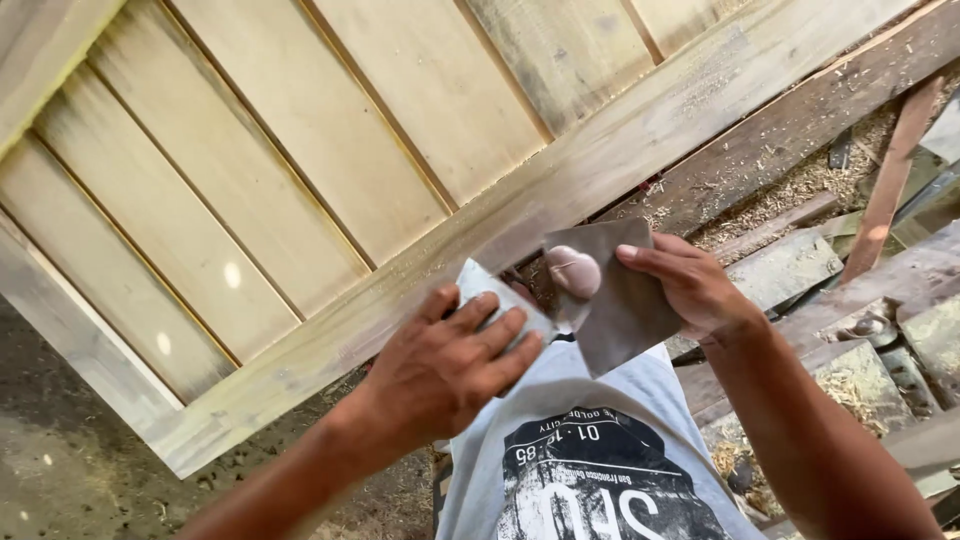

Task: Applying wood filler to gaps in a wooden door using metal scrapers.

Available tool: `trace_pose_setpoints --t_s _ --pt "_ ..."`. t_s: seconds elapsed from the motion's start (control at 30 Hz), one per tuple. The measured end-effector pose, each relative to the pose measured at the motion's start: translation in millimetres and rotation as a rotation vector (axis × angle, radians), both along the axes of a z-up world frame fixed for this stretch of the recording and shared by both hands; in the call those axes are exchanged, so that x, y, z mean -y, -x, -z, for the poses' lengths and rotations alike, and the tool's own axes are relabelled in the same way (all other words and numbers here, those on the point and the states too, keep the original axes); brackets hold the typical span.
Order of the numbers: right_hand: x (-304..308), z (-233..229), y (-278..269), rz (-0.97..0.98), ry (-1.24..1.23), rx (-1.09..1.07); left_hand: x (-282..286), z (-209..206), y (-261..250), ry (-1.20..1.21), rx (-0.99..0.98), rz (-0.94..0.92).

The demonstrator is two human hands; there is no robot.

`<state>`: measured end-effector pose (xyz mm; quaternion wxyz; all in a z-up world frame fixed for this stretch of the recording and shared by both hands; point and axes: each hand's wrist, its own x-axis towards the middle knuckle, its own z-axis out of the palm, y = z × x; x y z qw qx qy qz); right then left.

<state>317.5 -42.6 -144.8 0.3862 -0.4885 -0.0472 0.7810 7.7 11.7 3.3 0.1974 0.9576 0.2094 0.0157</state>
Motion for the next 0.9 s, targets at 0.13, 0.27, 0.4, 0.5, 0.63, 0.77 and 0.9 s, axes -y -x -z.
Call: trace_pose_setpoints --t_s 0.13,0.27,0.4,0.5,0.63,0.77,0.9 --pt "11.2 29.1 -48.9 0.079 -0.086 -0.109 -37.2 67.5 18.3 0.02 -0.021 -0.041" --pt "36.4 25.5 -68.2 0.204 -0.099 -0.036 -95.8 127.4 26.5 -0.071 -0.093 -0.145" --pt "92.4 39.8 -76.6 0.347 -0.041 0.098 -141.9 190.7 19.4 -0.16 -0.088 -0.018" --pt "137.2 46.8 -62.2 0.461 -0.045 0.102 -166.2 226.8 8.3 -0.239 -0.056 0.123" --pt "159.0 26.3 -13.8 0.538 -0.012 0.121 -183.8 249.1 7.0 -0.267 -0.025 0.201" --pt "185.6 40.7 17.4 0.669 0.102 0.139 -193.8 260.2 -0.2 -0.323 0.033 0.264" --pt "211.7 54.8 33.3 0.757 0.098 0.07 -189.0 270.8 6.7 -0.341 0.052 0.274"
